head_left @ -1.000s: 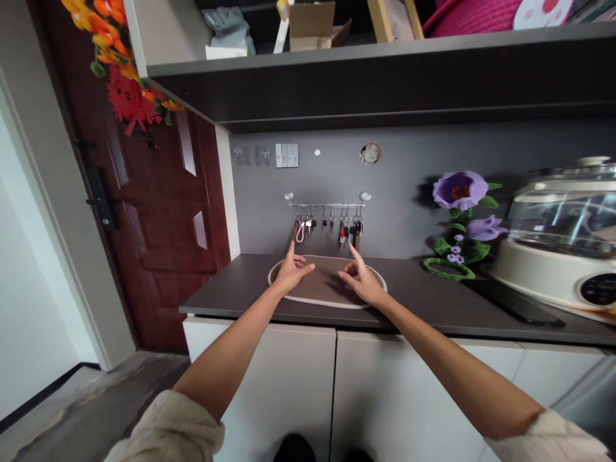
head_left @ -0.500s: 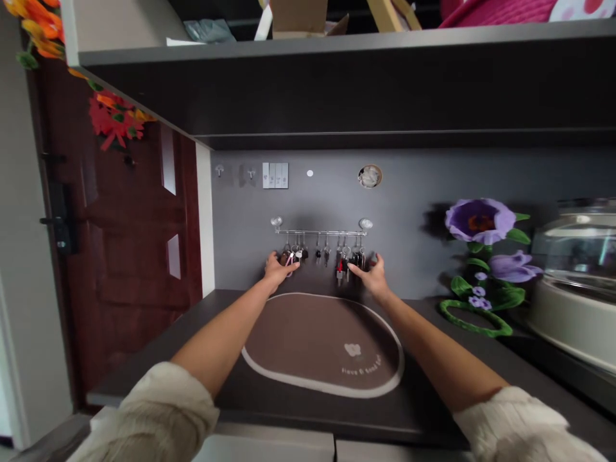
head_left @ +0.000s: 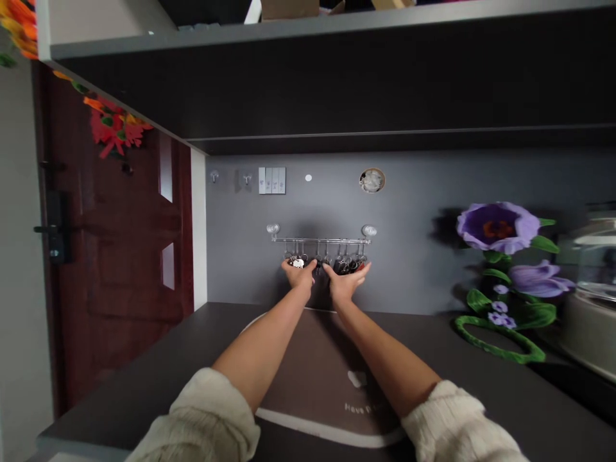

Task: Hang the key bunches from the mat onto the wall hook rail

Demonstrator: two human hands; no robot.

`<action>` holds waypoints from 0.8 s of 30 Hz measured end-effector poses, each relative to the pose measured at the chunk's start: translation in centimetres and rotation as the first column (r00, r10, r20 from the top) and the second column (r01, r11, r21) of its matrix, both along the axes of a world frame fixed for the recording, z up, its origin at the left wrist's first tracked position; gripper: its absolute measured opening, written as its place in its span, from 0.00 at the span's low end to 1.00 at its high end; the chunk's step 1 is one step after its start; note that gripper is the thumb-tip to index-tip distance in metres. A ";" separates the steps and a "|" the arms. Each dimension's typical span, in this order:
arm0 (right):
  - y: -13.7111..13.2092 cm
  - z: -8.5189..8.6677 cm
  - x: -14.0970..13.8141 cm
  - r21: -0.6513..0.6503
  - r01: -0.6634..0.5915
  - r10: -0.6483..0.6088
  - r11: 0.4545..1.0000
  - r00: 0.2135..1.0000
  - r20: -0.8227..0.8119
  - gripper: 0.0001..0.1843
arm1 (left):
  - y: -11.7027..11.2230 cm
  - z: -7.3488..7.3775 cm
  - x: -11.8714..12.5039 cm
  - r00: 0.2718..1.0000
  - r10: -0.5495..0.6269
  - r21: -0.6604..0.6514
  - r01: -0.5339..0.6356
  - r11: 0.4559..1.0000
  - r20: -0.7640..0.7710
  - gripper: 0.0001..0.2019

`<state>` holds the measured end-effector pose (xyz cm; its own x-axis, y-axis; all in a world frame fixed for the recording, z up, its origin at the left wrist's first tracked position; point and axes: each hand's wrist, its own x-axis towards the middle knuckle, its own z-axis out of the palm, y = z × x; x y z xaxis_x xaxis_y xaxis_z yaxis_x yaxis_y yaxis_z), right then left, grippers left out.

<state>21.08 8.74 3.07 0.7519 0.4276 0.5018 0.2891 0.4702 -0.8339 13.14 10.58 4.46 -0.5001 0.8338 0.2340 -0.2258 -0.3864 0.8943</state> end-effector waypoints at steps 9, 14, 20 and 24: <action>-1.0 0.8 1.0 0.092 -0.063 0.059 0.994 0.997 0.049 0.52 | -1.2 1.3 -2.2 0.993 -0.111 -0.026 0.112 0.993 0.027 0.25; -1.3 1.6 2.3 0.036 -0.084 0.080 0.996 0.990 0.115 0.46 | -2.1 2.6 -3.6 0.984 -0.104 -0.064 0.096 0.993 -0.146 0.23; -0.7 4.2 3.5 0.018 -0.046 0.041 0.999 0.982 0.186 0.41 | -2.3 4.9 -3.7 0.978 -0.094 -0.173 0.062 0.983 -0.185 0.23; -1.2 6.9 3.6 -0.001 -0.082 0.081 0.997 0.988 0.128 0.38 | -2.4 7.0 -3.7 0.965 -0.117 -0.217 0.065 0.974 -0.236 0.19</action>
